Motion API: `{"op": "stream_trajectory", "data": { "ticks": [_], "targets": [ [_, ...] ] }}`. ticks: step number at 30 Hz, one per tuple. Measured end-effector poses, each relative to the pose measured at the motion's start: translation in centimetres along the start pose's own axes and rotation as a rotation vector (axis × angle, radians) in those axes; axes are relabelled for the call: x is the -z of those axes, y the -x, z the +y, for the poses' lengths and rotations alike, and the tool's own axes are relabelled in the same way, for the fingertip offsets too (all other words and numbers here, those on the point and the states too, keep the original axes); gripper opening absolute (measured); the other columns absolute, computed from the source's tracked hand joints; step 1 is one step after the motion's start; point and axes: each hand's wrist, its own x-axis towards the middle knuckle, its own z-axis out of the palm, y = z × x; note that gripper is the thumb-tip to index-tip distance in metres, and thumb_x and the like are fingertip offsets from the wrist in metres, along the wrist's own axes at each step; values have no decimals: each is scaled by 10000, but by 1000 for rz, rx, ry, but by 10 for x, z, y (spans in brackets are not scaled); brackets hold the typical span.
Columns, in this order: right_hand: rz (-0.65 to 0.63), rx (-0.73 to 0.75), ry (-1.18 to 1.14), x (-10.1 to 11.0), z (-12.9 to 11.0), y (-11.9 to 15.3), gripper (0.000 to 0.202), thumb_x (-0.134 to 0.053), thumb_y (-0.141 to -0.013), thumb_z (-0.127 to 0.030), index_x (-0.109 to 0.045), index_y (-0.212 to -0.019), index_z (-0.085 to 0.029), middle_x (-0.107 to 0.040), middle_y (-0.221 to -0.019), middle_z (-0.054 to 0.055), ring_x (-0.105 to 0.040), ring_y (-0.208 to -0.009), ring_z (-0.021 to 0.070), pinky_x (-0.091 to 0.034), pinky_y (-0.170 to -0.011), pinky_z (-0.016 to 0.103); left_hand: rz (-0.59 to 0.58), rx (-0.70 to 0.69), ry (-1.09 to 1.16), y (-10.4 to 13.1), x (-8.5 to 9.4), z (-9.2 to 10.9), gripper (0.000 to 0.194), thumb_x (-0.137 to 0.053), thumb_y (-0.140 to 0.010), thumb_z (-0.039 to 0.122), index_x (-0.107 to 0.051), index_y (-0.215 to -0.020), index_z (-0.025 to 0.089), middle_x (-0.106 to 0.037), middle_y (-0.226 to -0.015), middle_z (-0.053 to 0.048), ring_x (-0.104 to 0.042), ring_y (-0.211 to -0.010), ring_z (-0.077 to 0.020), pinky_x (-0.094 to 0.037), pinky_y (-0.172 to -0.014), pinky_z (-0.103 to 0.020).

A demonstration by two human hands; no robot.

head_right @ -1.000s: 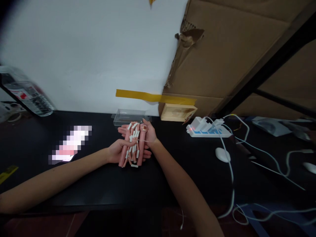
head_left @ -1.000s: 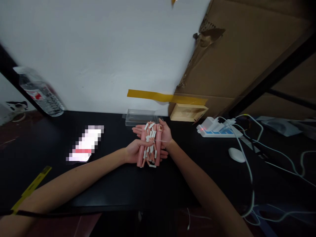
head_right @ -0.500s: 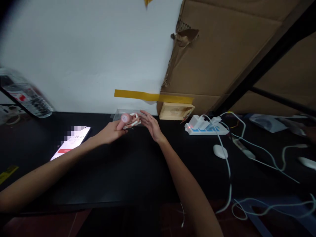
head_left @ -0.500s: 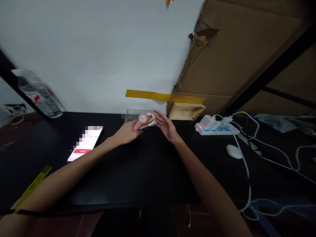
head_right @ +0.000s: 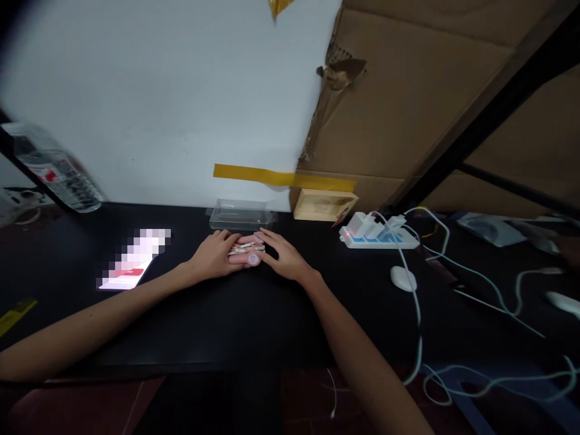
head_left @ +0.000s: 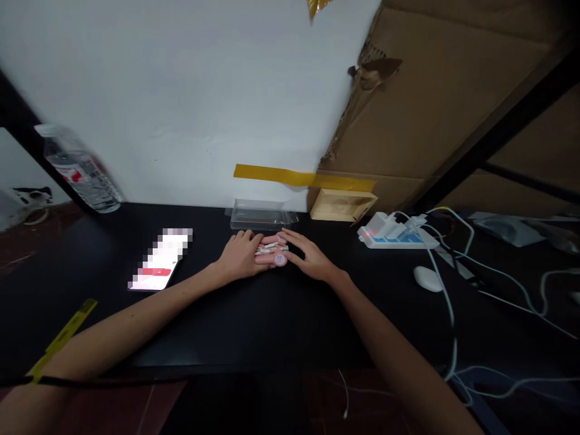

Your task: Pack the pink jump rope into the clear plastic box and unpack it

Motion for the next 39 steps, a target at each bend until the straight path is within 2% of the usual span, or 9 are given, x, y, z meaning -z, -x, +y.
{"op": "stream_trajectory", "data": {
  "ticks": [5,9,12,16,22,27,31,35,39],
  "targets": [
    [-28,-15,57,0,5,4,622,-548,-945,-545,-455,-1494,-268,-420,-1573,100,-404,-1442,287,-326,-1186,529,13,-178,34,-1,0,-7,754,-703,-774,666,-530,-1332,188,-602,-1246,-137,-565,-1117,-329,-452,-948,-451],
    [-75,-62,68,0,3,7,700,-518,-946,-572,-376,-1539,-229,-359,-1605,118,-354,-1472,285,-291,-1208,523,19,-336,118,8,6,-21,619,-603,-899,567,-484,-1373,187,-547,-1344,-146,-507,-1248,-307,-407,-1048,-458],
    [-110,-121,79,-1,0,7,750,-487,-953,-589,-306,-1569,-201,-314,-1623,126,-316,-1489,296,-252,-1226,527,58,-265,94,21,4,-31,588,-513,-951,504,-443,-1410,144,-500,-1394,-182,-446,-1321,-334,-358,-1104,-502],
    [-160,-127,80,-1,-6,10,828,-456,-949,-638,-227,-1593,-171,-242,-1644,135,-257,-1509,306,-234,-1235,516,26,-178,101,30,-11,-34,668,-405,-988,526,-337,-1491,91,-426,-1478,-226,-371,-1397,-368,-328,-1137,-532],
    [-198,-119,132,7,-2,16,876,-445,-946,-664,-159,-1604,-163,-130,-1667,123,-165,-1533,298,-177,-1249,508,12,-160,-12,16,-24,-24,739,-378,-982,584,-352,-1494,52,-406,-1519,-226,-183,-1488,-414,-232,-1175,-575],
    [-200,-117,161,12,-2,13,824,-392,-967,-661,-189,-1600,-174,-133,-1667,104,-154,-1534,301,-184,-1249,506,64,-227,-93,10,-25,-24,721,-364,-995,566,-357,-1504,56,-286,-1602,-207,-83,-1521,-370,-132,-1207,-561],
    [-220,-155,167,15,-4,15,885,-403,-940,-700,-148,-1606,-177,-115,-1668,103,-149,-1532,319,-178,-1249,527,29,-267,-68,10,-24,-31,730,-385,-990,558,-342,-1505,42,-282,-1602,-212,-142,-1516,-351,-180,-1209,-520],
    [-253,-236,184,18,-3,19,974,-429,-908,-736,-95,-1609,-147,-127,-1661,139,-151,-1530,338,-168,-1244,553,-28,-286,7,11,-22,-34,729,-401,-987,538,-318,-1505,33,-371,-1556,-218,-230,-1494,-346,-260,-1195,-486],
    [-282,-217,201,18,-5,19,900,-402,-934,-711,-104,-1611,-198,-139,-1662,122,-147,-1531,338,-165,-1230,586,-36,-276,28,12,-20,-33,744,-402,-989,545,-317,-1496,7,-382,-1542,-235,-253,-1482,-361,-264,-1194,-486]
  ]
}}
